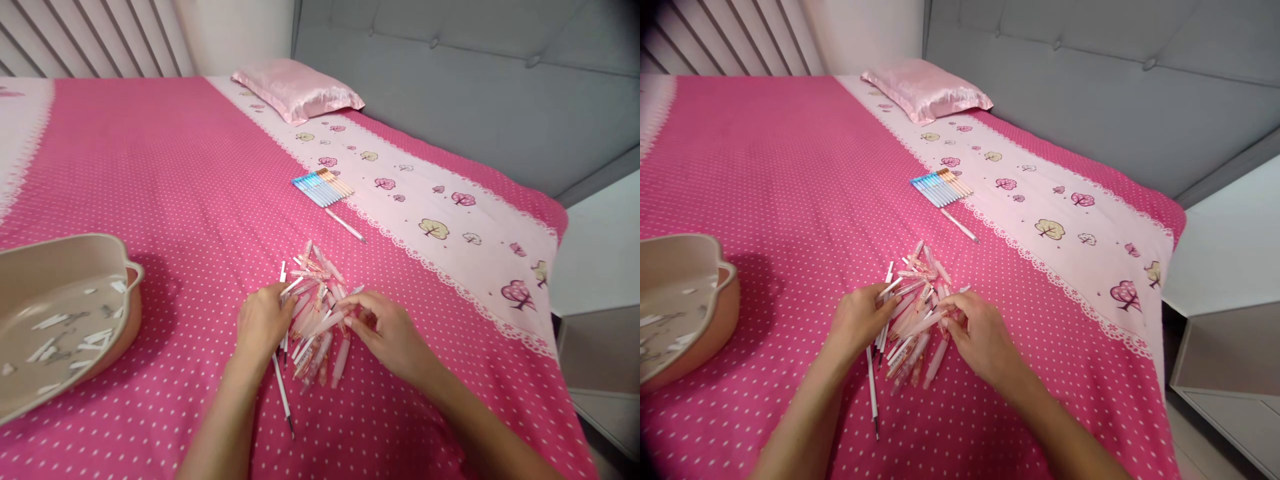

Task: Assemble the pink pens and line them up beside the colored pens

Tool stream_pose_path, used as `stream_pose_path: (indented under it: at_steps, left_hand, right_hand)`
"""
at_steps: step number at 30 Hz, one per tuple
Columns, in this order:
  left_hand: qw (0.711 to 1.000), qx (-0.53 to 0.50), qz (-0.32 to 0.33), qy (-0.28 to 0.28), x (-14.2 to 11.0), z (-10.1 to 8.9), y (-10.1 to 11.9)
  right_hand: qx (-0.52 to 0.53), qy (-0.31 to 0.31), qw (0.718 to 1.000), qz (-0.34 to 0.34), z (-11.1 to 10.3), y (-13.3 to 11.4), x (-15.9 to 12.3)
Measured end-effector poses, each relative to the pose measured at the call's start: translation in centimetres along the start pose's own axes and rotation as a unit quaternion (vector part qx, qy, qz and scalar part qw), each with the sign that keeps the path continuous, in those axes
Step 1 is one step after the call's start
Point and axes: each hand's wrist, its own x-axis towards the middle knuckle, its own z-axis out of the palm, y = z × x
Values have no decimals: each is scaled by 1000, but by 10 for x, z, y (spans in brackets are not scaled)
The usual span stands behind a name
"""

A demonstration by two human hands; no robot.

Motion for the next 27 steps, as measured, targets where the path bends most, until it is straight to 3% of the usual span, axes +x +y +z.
stream_pose_path:
  at_steps: [4,11,15,18,21,25,27]
  left_hand:
    - [1000,23,-12,18,0,2,1]
    - [990,-141,20,-13,-2,-8,-5]
    - [947,-304,30,-97,-10,-16,-1]
    - [916,-364,50,-159,-15,-19,6]
    - [891,-400,93,-191,-19,-19,13]
    - [856,-442,153,-223,-21,-16,18]
    - [859,-436,149,-222,-21,-15,20]
  right_hand:
    - [-15,8,1000,-5,1,-1,0]
    - [25,28,999,1,3,0,1]
    - [79,35,996,13,2,-1,0]
    - [158,23,987,15,1,-5,-1]
    - [305,-38,952,15,-1,-9,-2]
    - [496,-100,861,47,-5,-12,-1]
    - [549,-130,823,63,-6,-12,-1]
